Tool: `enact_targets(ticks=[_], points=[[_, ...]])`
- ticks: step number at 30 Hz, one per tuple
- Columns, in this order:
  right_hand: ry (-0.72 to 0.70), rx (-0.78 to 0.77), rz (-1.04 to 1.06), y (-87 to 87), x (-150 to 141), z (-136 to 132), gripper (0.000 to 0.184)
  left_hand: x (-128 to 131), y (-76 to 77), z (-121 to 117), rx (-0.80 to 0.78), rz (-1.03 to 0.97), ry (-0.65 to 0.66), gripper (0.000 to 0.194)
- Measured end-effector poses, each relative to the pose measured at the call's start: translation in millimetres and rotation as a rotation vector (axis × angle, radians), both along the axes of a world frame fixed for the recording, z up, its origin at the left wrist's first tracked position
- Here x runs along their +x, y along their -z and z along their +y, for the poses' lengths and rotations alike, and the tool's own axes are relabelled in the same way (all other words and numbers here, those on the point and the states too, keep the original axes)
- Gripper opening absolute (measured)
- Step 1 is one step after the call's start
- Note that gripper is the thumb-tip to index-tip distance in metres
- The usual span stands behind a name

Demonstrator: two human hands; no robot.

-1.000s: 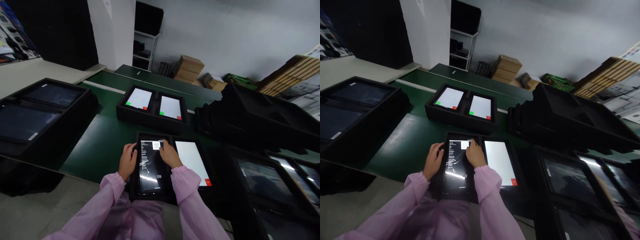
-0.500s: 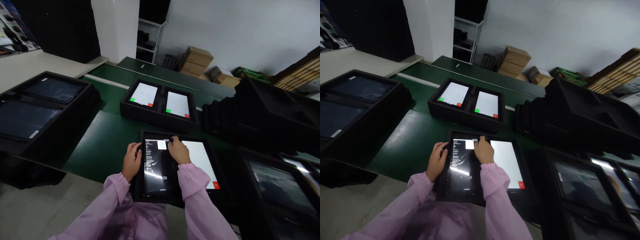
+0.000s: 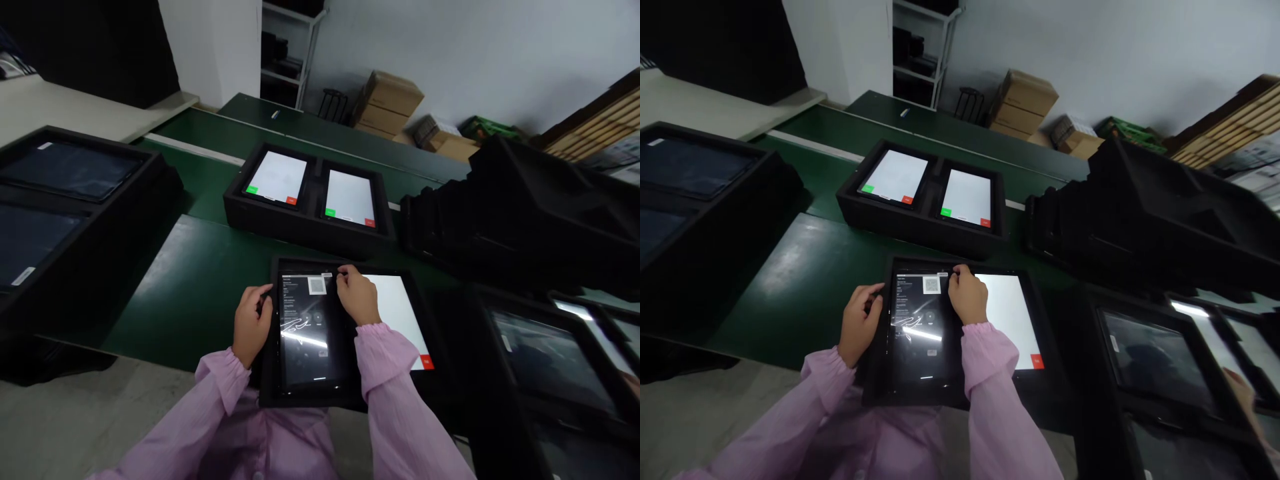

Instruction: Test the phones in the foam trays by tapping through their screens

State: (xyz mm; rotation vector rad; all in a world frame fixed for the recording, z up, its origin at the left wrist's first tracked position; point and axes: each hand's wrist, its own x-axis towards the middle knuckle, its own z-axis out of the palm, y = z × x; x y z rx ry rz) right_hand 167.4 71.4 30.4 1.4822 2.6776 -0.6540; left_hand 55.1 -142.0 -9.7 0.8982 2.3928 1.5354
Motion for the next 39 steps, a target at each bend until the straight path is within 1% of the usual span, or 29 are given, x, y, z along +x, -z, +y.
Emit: enact_targets(ticks=[4, 6, 8, 10, 12, 14, 17, 20, 22, 26, 29, 31, 33, 35, 37, 39], points=[[-0.049, -0.009, 0.096, 3.9, 13.1, -7.6, 0.031, 0.4, 0.8, -0.8, -0.017, 0.009, 0.007, 0.03], [-0.069, -0.002, 0.179, 5.4, 23.5, -21.4, 0.037, 0.4, 1.4, -1.9, -0.009, 0.006, 0.011, 0.031], [-0.1, 0.038, 0.333, 7.8, 35.3, -42.2, 0.038, 0.3, 2.3, -3.2, 0.006, 0.0, 0.014, 0.031], [-0.203, 0.062, 0.497, 10.7, 46.5, -66.0, 0.035, 0.1, 3.2, -4.2, 0.013, -0.001, 0.018, 0.03], [-0.357, 0.057, 0.589, 13.6, 55.2, -87.1, 0.032, 0.0, 3.7, -4.8, 0.012, 0.005, 0.018, 0.03], [-0.445, 0.085, 0.63, 15.9, 59.8, -101.5, 0.031, 0.0, 3.6, -4.7, 0.008, 0.013, 0.015, 0.029], [-0.457, 0.185, 0.634, 19.4, 60.3, -109.6, 0.032, 0.2, 2.7, -3.9, 0.006, 0.021, 0.013, 0.028], [-0.486, 0.219, 0.571, 22.4, 60.3, -109.3, 0.031, 0.3, 2.4, -3.6, 0.006, 0.022, 0.014, 0.028], [-0.456, 0.206, 0.582, 23.5, 64.0, -108.6, 0.03, 0.1, 3.1, -3.7, 0.007, 0.02, 0.014, 0.028], [-0.276, 0.152, 0.641, 29.0, 80.0, -107.7, 0.03, -0.3, 4.2, -3.5, 0.011, 0.02, 0.016, 0.028], [-0.197, 0.095, 0.621, 36.0, 92.5, -105.6, 0.031, -0.3, 3.8, -3.1, 0.008, 0.02, 0.016, 0.028], [-0.153, 0.06, 0.621, 36.6, 98.8, -104.0, 0.032, -0.6, 3.5, -2.8, 0.001, 0.026, 0.018, 0.029], [-0.111, 0.044, 0.643, 31.2, 103.4, -102.8, 0.032, -1.3, 3.7, -2.6, 0.001, 0.039, 0.019, 0.029], [-0.087, 0.049, 0.675, 21.7, 106.4, -102.5, 0.031, -2.4, 4.4, -2.3, 0.005, 0.046, 0.013, 0.029], [-0.089, 0.082, 0.704, 13.4, 107.4, -102.7, 0.03, -3.7, 5.1, -2.0, 0.006, 0.039, 0.008, 0.029], [-0.104, 0.137, 0.723, 11.4, 105.5, -103.1, 0.03, -4.7, 5.5, -1.8, 0.005, 0.03, 0.009, 0.029]])
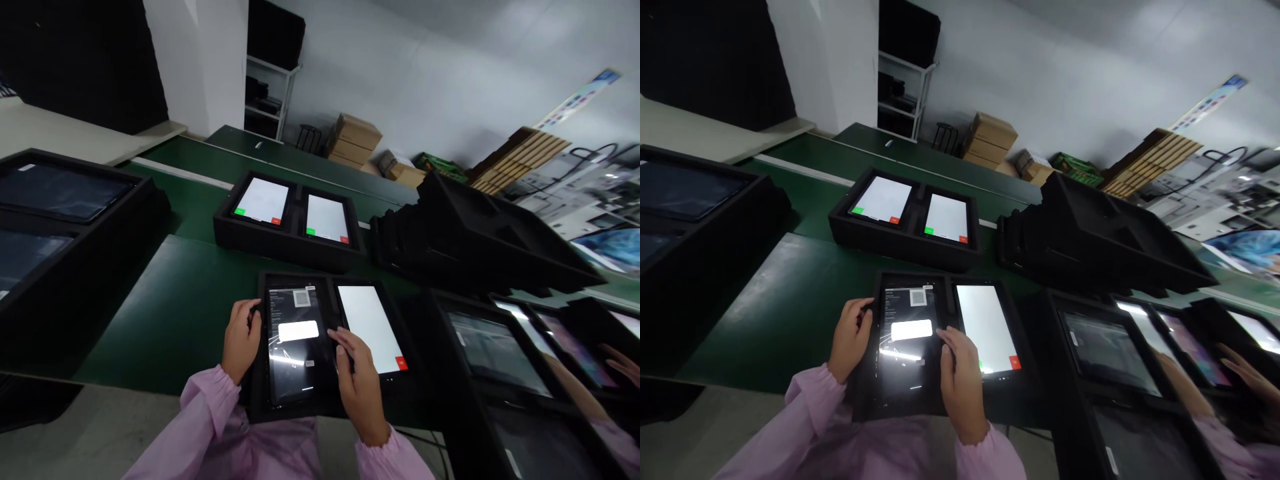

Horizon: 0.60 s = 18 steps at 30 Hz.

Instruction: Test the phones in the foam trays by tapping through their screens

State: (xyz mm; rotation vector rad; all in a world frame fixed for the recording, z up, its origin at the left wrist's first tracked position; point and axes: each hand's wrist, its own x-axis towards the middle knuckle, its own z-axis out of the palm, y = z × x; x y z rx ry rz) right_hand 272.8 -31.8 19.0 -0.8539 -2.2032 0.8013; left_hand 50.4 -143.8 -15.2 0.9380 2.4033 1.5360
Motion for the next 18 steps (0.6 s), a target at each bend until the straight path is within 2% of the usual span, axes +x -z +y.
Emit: enact_targets(ticks=[4, 7, 10, 13, 18], points=[[-0.026, 0.123, -0.053, 15.3, -11.1, 0.3, 0.03, -1.4, -0.4, 0.4, -0.007, -0.002, 0.002, 0.031], [-0.064, 0.133, -0.103, 23.4, -15.1, 3.4, 0.029, -2.7, -0.4, 0.7, -0.009, 0.0, -0.002, 0.031], [0.106, 0.094, 0.009, 17.9, -3.8, 13.3, 0.032, -4.4, 0.1, 0.6, -0.008, -0.01, 0.007, 0.031], [0.309, 0.061, 0.063, 14.1, 21.8, 34.5, 0.037, -5.1, -0.6, 0.0, -0.002, -0.015, 0.001, 0.031], [0.55, -0.065, -0.17, 36.4, 67.0, 79.7, 0.063, -6.0, -2.3, 2.1, 0.01, 0.003, -0.005, 0.033]])
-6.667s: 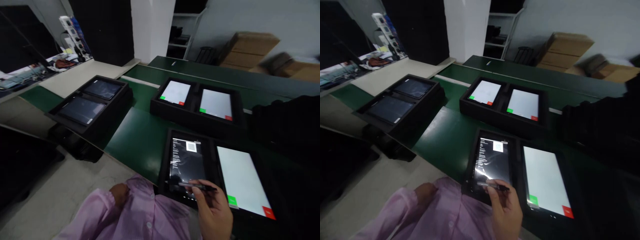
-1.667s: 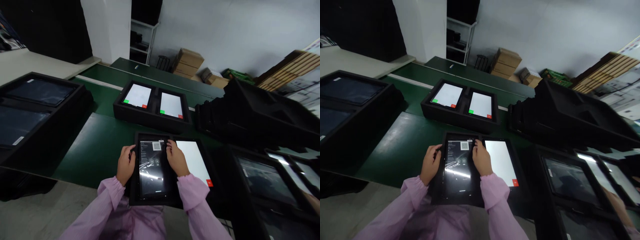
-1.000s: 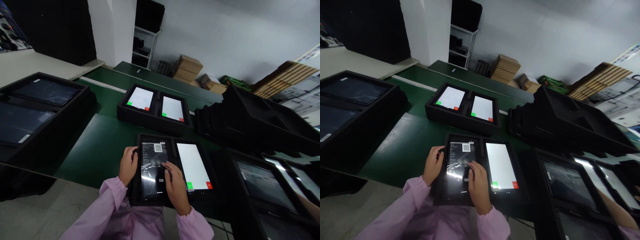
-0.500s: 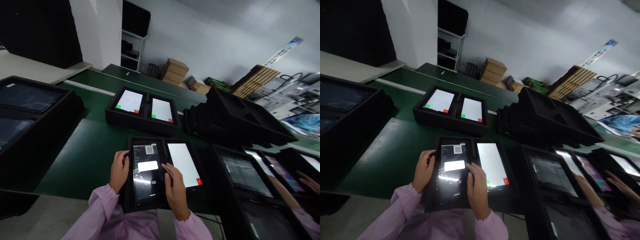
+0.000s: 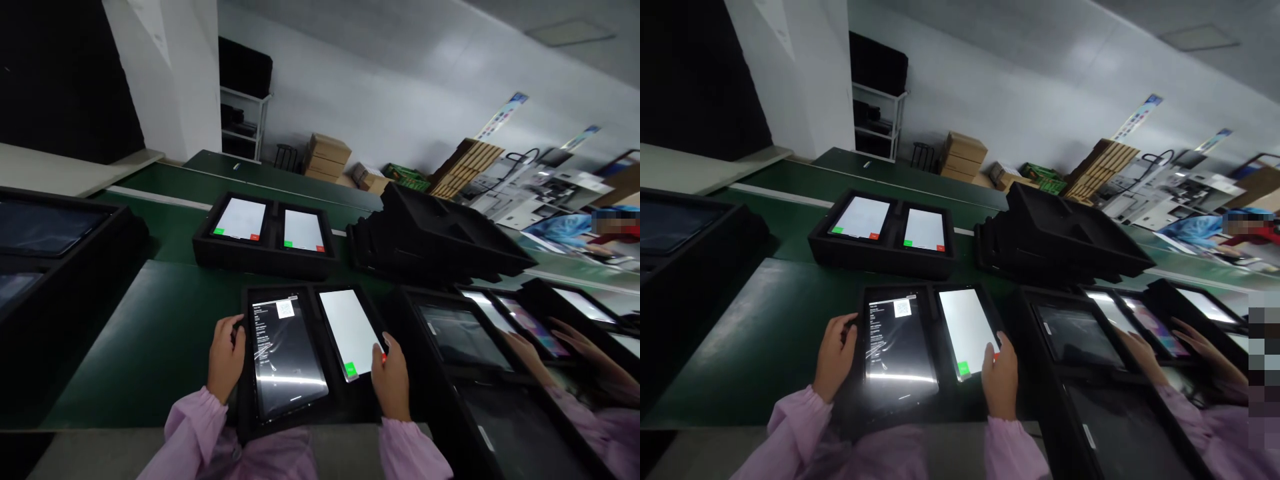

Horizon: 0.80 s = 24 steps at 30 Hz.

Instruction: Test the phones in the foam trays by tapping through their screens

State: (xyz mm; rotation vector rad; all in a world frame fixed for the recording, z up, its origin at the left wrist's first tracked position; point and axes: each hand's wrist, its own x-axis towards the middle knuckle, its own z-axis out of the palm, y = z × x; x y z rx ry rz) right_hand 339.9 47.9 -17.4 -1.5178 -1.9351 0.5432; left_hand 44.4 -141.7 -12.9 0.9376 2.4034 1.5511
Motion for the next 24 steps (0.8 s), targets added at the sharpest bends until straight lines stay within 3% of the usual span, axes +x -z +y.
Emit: enact_targets(ticks=[5, 14, 19, 24], points=[[0.066, -0.114, -0.082, 10.1, 11.4, 16.1, 0.069, -6.3, 2.8, -5.7, -0.022, -0.038, 0.023, 0.04], [0.102, -0.201, -0.091, 1.9, 10.6, 17.2, 0.063, 22.1, 0.8, -85.1, -0.309, -0.113, 0.216, 0.049], [0.076, -0.168, -0.032, 3.8, 17.8, 20.0, 0.056, 24.4, 6.9, -87.7, -0.318, -0.113, 0.245, 0.056], [0.058, -0.103, 0.001, 10.3, 29.4, 13.1, 0.061, 24.5, 10.3, -83.2, -0.351, -0.076, 0.287, 0.065]])
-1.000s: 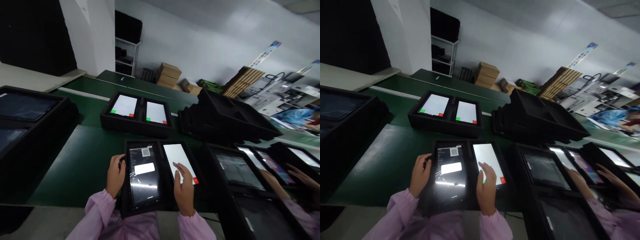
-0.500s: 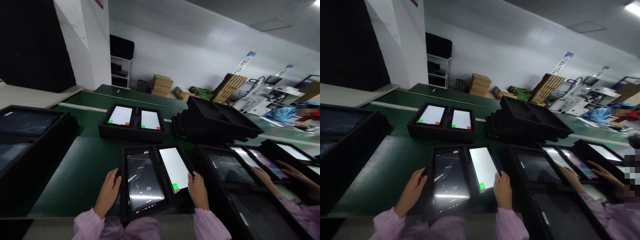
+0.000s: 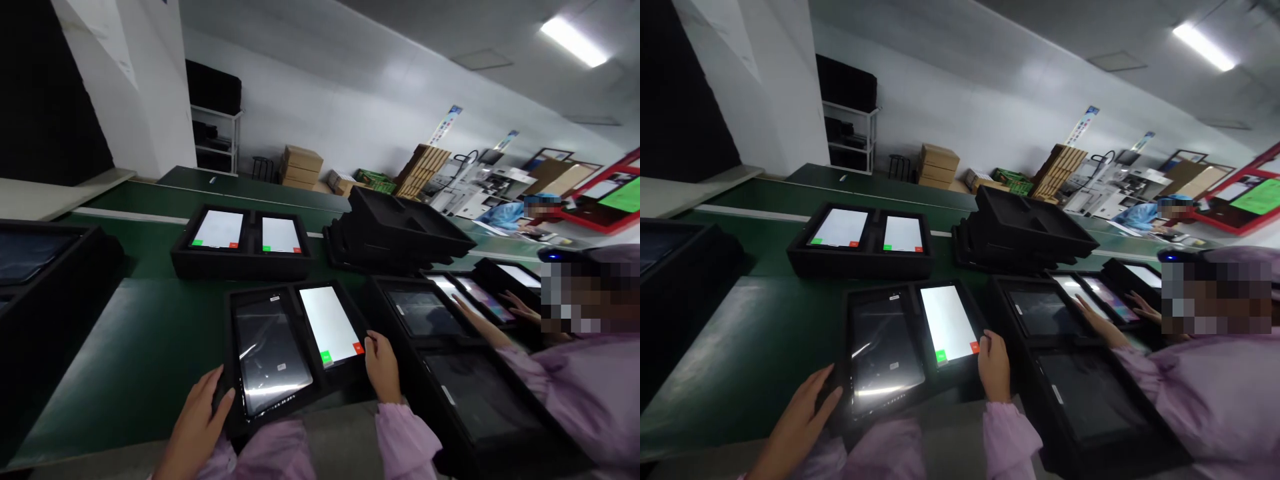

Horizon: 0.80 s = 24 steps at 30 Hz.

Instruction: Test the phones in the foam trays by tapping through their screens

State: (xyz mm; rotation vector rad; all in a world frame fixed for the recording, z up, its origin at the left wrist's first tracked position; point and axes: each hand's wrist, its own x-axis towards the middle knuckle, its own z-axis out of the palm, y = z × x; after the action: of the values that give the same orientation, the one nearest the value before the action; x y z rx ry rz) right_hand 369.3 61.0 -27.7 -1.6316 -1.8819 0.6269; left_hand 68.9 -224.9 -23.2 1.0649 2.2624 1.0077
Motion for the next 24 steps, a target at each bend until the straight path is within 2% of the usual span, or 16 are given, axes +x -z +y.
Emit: enact_targets(ticks=[3, 6, 8, 11, 14, 16, 20, 24], points=[[-0.018, -0.014, -0.045, 3.4, 3.2, -4.2, 0.063, 4.7, 1.8, 0.3, 0.026, 0.062, 0.0, 0.068], [-0.08, 0.015, -0.101, -0.4, -8.0, -5.2, 0.064, 8.2, 5.0, 0.8, 0.048, 0.113, -0.026, 0.065], [-0.153, 0.056, -0.14, -7.4, -28.0, -3.9, 0.062, 9.7, 7.5, 1.5, 0.062, 0.149, -0.039, 0.061], [-0.304, 0.096, -0.206, -20.5, -73.6, 0.5, 0.057, 10.9, 10.9, 2.8, 0.076, 0.22, -0.066, 0.062], [-0.431, 0.093, -0.279, -30.8, -118.1, 6.6, 0.065, 10.7, 13.0, 3.1, 0.086, 0.25, -0.064, 0.061], [-0.477, 0.061, -0.328, -34.5, -135.3, 10.7, 0.073, 10.6, 13.4, 2.4, 0.09, 0.236, -0.055, 0.059], [-0.498, -0.014, -0.407, -33.6, -133.0, 15.7, 0.081, 14.1, 11.7, 0.3, 0.089, 0.23, -0.053, 0.056], [-0.475, -0.011, -0.418, -25.7, -98.9, 17.4, 0.083, 19.2, 6.8, -1.3, 0.068, 0.248, -0.038, 0.051]])
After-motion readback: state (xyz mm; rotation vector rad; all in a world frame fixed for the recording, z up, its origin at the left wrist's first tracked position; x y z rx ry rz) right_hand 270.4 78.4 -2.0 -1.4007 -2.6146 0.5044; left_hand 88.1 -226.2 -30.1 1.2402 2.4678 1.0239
